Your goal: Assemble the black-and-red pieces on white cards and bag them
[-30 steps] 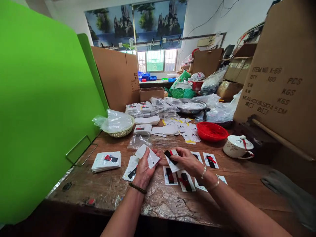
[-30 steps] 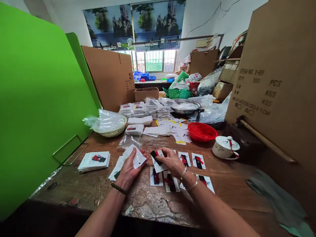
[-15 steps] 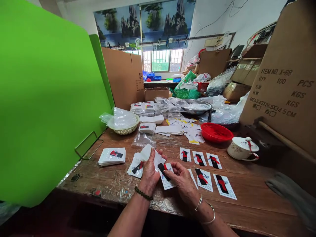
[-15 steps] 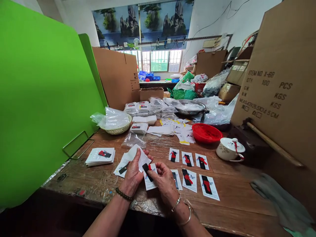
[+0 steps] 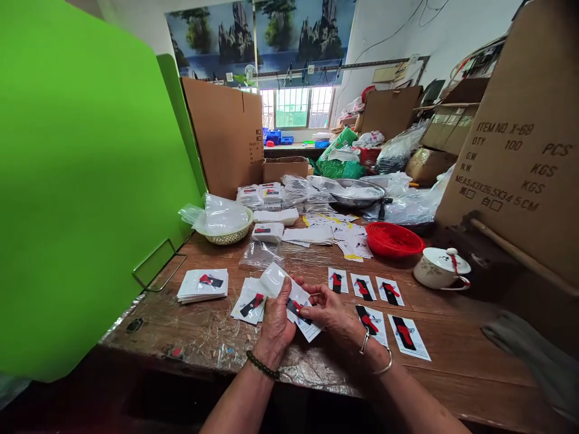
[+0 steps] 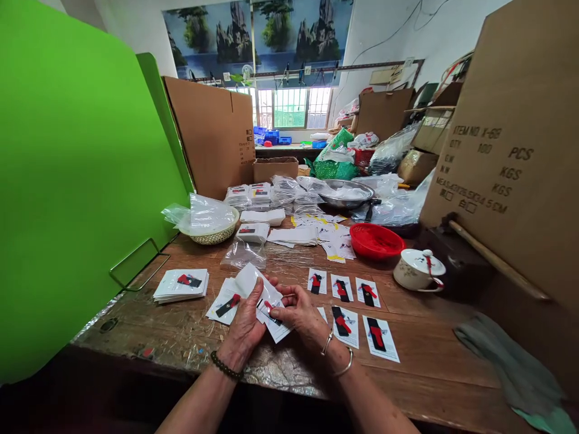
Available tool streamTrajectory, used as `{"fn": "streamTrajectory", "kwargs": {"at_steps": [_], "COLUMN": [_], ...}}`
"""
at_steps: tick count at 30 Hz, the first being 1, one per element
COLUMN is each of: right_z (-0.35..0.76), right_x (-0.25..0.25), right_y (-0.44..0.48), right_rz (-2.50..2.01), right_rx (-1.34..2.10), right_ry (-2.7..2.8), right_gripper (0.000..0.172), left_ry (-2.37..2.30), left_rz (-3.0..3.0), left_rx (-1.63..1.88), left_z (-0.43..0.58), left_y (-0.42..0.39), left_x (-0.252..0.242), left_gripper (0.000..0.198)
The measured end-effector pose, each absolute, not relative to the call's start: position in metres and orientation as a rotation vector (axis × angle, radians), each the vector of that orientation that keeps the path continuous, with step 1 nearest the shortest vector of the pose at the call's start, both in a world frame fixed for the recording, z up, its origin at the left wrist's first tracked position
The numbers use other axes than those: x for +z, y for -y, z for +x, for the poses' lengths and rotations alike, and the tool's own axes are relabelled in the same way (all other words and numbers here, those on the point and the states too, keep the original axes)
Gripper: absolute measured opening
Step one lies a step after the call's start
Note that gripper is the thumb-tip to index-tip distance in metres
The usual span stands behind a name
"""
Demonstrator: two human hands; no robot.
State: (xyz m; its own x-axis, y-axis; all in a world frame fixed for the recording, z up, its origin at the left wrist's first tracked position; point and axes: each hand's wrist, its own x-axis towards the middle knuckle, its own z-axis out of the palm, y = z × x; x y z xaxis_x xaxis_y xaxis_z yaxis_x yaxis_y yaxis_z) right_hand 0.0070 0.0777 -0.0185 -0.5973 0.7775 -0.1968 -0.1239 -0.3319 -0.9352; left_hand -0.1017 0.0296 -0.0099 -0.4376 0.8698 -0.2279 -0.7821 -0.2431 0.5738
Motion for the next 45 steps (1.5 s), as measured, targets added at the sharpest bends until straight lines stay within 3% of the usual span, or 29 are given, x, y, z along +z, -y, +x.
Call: {"fn": "streamTrajectory", "kwargs": {"at_steps": [10,17,24,32,39,45], "right_z": [0.009,0.012,0.014,0.014,0.007,-0.002], "right_x": [-0.016,-0.007,-0.014,-0.011,-0.018,-0.022], "right_y": [-0.082,-0.073,-0.067,-0.066,-0.057,-0.05], "right_rz": [-0.945,-1.059,-0.911,-0.913,-0.951,-0.978], "right_rx": [1.882,1.689,1.948,2.071,2.085,2.125], "right_ry": [1.351,1.388,1.36,1.188,1.13,1.155], "right_gripper": [0.071,0.055,0.043,0.046,0.048,0.051], "left_ry": [-0.623,-0.641,-0.704,-0.601,-0.778,-0.724], "left_rz": [0.051,0.043,0.129,0.219,0.066,-0.04], "left_rx": [1.836,1.841,1.788,1.907,2.056,2.101], "left_z": [-0.087,-0.08,-0.084,-0.093,-0.108,-0.116], "left_y": [-0.022,-0.015,-0.004,0.009,0.007,0.016], "left_x": [-0.013,-0.019,-0.025,-0.003,0.002,0.003], "left_gripper": [0.026,0.024,0.036,0.042,0.028,0.029]}}
